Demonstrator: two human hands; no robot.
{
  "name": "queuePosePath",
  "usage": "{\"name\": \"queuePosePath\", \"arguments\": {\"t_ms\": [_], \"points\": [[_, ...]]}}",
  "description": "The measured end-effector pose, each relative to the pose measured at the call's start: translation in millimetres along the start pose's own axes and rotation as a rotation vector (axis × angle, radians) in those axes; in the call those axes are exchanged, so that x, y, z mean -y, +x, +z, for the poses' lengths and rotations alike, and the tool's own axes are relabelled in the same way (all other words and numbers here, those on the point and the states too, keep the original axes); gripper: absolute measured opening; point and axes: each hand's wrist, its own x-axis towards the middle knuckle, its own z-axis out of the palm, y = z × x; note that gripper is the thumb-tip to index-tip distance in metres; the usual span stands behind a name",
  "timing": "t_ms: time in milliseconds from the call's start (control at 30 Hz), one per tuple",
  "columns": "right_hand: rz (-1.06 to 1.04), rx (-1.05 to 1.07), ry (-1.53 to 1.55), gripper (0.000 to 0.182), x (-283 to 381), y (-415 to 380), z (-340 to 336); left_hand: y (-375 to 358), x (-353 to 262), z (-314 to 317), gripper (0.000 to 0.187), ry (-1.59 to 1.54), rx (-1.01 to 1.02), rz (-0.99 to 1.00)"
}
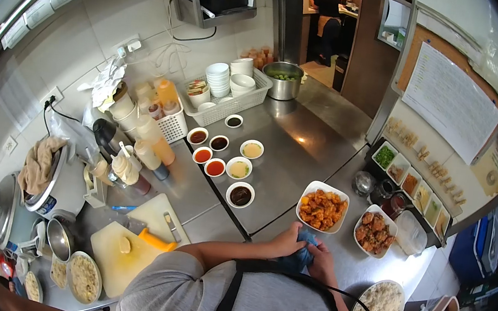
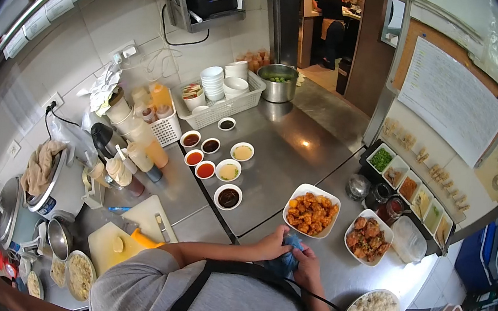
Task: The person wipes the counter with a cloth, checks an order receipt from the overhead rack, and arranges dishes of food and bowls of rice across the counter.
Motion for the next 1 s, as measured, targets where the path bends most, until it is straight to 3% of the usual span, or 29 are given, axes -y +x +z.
{"name": "queuePosePath", "arguments": {"t_ms": [367, 500, 633, 700, 733, 767, 833, 1000], "points": [[0.076, -0.034, 0.022, 0.017, -9.8, 4.1, 0.4, -10.9, -7.4, -2.9, 0.034, 0.121, -0.033, 0.148], [0.085, -0.022, 0.064, 0.014, -9.3, 4.7, 6.3, -12.2, -0.7, -0.3, 0.034, 0.072, -0.069, 0.184], [0.069, -0.067, -0.099, 0.012, 5.4, -6.3, 1.2, -8.5, 11.1, 7.7, 0.041, 0.096, -0.081, 0.174], [0.029, -0.046, -0.192, 0.012, 13.1, -15.1, -7.1, 17.4, 43.9, 20.5, 0.044, -0.037, -0.295, 0.12], [-0.004, -0.071, -0.134, 0.013, 14.5, -13.6, -19.0, 16.5, 29.2, 6.3, 0.045, -0.104, -0.398, 0.095], [-0.037, -0.1, -0.075, 0.013, 15.9, -12.4, -34.2, 16.5, 15.9, -12.9, 0.054, -0.29, -0.119, -0.227], [-0.08, -0.252, 0.006, 0.013, 25.1, -18.8, -30.8, 32.2, 14.5, -23.5, 0.059, -0.478, -0.03, -0.32], [-0.291, -0.313, 0.038, 0.013, 29.6, -9.6, -35.0, 63.9, 13.2, -26.4, 0.06, -0.69, 0.181, -0.438]]}}
